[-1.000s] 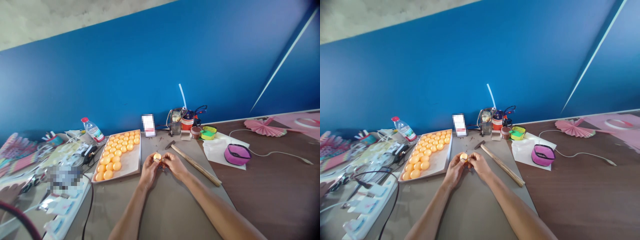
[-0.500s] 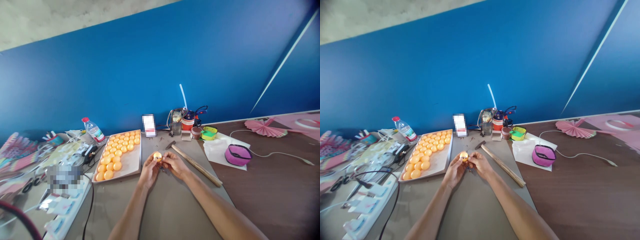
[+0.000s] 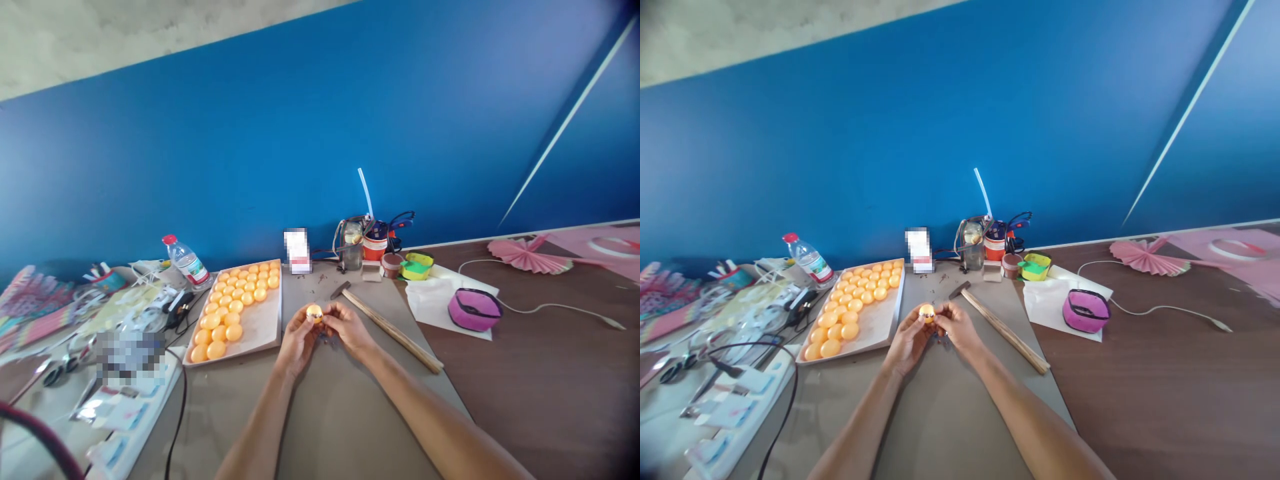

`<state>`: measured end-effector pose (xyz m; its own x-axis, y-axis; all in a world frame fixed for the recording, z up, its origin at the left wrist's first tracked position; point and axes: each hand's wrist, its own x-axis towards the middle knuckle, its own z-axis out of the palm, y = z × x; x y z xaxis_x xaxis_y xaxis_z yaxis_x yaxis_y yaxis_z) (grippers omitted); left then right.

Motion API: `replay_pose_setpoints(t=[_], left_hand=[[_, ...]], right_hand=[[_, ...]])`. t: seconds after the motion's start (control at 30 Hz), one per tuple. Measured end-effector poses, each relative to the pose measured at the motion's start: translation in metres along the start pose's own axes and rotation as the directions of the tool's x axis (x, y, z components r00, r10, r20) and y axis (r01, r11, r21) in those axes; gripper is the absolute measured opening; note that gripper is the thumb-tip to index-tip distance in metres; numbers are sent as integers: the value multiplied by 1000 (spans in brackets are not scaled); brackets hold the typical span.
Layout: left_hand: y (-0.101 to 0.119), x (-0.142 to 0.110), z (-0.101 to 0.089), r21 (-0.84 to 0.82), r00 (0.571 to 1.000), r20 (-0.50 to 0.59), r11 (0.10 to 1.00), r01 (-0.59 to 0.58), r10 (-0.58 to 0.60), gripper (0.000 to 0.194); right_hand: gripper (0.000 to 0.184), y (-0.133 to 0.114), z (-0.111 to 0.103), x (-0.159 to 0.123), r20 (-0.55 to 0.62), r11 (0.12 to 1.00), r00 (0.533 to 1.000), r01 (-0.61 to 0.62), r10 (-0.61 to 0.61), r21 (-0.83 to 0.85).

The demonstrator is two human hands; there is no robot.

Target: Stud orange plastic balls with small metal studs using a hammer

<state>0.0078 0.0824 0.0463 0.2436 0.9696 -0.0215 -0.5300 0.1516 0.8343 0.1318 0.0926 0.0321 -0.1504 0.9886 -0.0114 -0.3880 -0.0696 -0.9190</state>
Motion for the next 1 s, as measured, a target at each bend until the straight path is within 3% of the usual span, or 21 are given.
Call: replay_pose_setpoints(t=[0.3, 0.83, 0.93, 1.0], left_hand=[[-3, 1, -2, 4, 999, -51, 1000, -14, 14, 33], [-3, 2, -4, 3, 998, -69, 1000, -1, 1, 32], [-2, 3, -6, -65, 996, -89, 998, 9, -15, 30], [-1, 4, -9, -116, 994, -111, 993, 4, -17, 31]], right_hand=[[6, 11, -1, -1, -55, 891, 966, 211, -253, -401], [9, 10, -4, -1, -39, 782, 940, 259, -340, -567], [19, 8, -14, 3, -70, 702, 917, 249, -392, -667], [20, 9, -24, 7, -79, 583, 891, 223, -447, -782]])
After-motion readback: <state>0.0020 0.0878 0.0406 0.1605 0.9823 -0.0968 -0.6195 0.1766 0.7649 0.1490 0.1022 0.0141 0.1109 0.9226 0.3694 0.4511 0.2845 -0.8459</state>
